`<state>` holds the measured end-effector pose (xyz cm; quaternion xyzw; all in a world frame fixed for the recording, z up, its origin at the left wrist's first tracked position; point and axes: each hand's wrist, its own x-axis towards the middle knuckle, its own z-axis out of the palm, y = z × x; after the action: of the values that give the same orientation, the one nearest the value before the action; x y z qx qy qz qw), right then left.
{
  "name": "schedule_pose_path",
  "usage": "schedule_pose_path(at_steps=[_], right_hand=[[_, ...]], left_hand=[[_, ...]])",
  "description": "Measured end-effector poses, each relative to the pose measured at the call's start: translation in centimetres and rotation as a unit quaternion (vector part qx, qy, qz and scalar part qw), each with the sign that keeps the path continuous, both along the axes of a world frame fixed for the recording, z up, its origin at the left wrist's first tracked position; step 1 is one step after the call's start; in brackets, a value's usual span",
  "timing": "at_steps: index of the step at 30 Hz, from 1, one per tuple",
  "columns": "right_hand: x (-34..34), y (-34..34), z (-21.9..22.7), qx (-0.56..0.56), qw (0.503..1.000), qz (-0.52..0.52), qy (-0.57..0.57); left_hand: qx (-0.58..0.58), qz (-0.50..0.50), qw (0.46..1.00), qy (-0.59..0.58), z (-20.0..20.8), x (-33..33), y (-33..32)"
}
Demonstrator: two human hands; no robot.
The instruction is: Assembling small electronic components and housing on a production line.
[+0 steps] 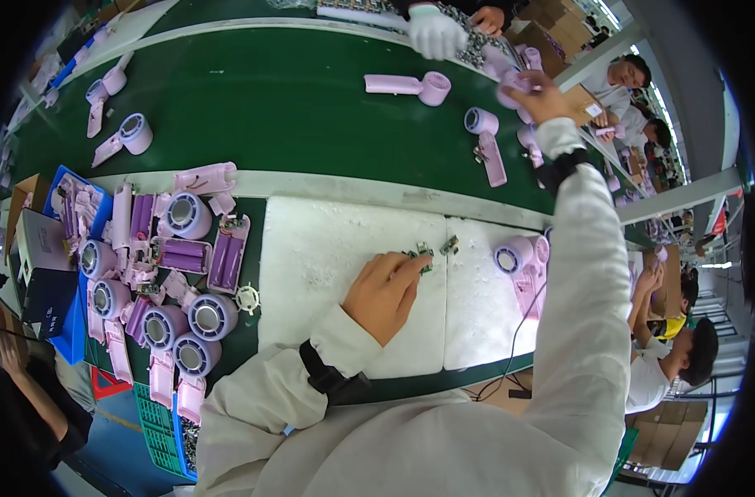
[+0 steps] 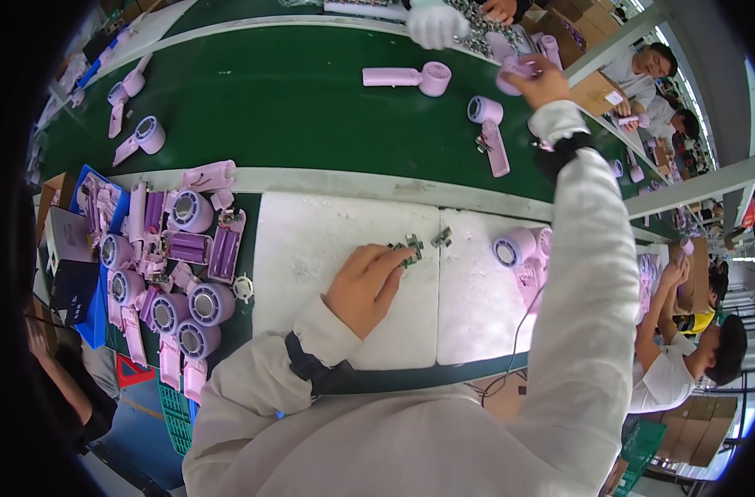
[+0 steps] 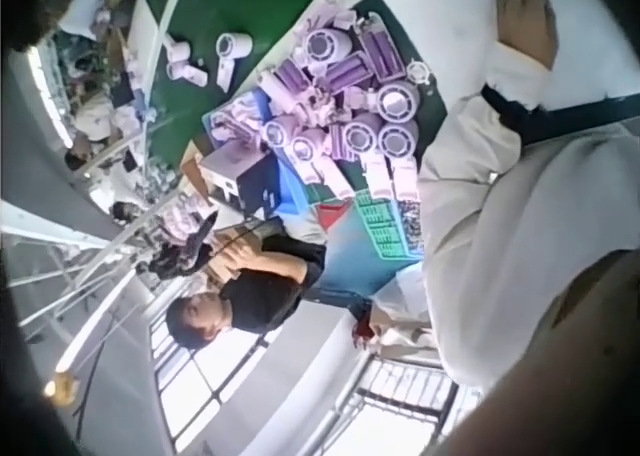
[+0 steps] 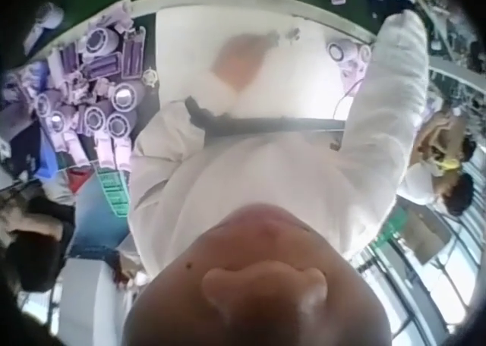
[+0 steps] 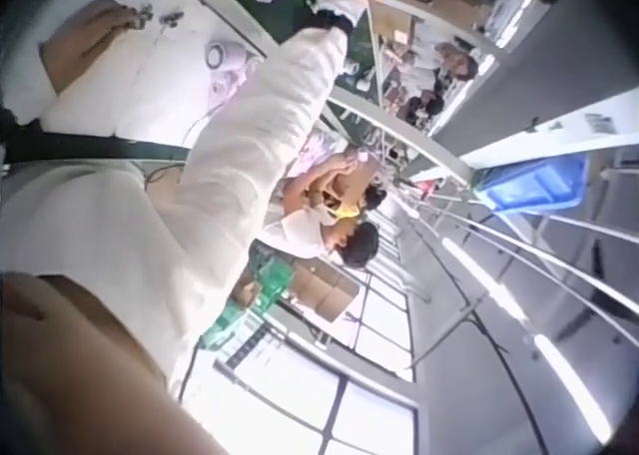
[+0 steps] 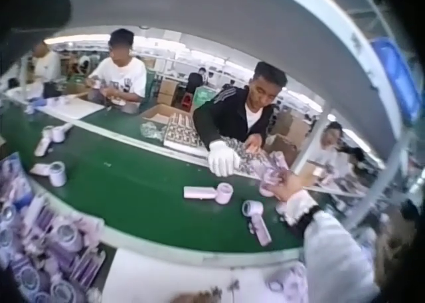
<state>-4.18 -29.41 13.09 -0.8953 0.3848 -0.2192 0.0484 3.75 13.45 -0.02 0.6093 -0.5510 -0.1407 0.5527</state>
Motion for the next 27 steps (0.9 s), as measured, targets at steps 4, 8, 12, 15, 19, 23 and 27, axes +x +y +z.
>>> schedule_pose_path(at_steps=[4, 8, 12, 15, 19, 23, 27], right_hand=[[-6.9, 7.8, 5.7, 0.092, 0.986, 0.070, -0.122], [-12.3, 18.7, 8.2, 0.219, 0.951, 0.052, -0.213], [-15.7, 22.6, 5.8, 0.484, 0.847, 0.087, -0.204], [-15.1, 24.4, 1.5, 0.524, 0.850, 0.053, 0.002], [-11.0, 26.8, -2.1, 0.506, 0.856, -0.002, 0.107], [-11.6, 29.0, -4.2, 0.184, 0.975, 0.046, 0.118], [-12.1, 31.8, -2.6, 0.004, 0.988, 0.144, 0.050]], left_hand=[[-0.013, -0.005, 1.000, 0.024, -0.1, -0.1, 0.6], [-0.015, -0.013, 0.999, 0.050, 0.0, 0.2, 0.6], [0.000, -0.005, 0.997, 0.081, 0.0, 0.0, 0.3], [-0.006, -0.008, 0.999, 0.034, 0.0, 0.3, 0.0], [0.057, -0.070, 0.992, 0.084, 0.8, -0.3, 0.7], [0.060, -0.130, 0.990, 0.013, 0.2, -0.5, 0.4], [0.047, -0.132, 0.988, -0.070, 0.1, 0.0, 1.0]])
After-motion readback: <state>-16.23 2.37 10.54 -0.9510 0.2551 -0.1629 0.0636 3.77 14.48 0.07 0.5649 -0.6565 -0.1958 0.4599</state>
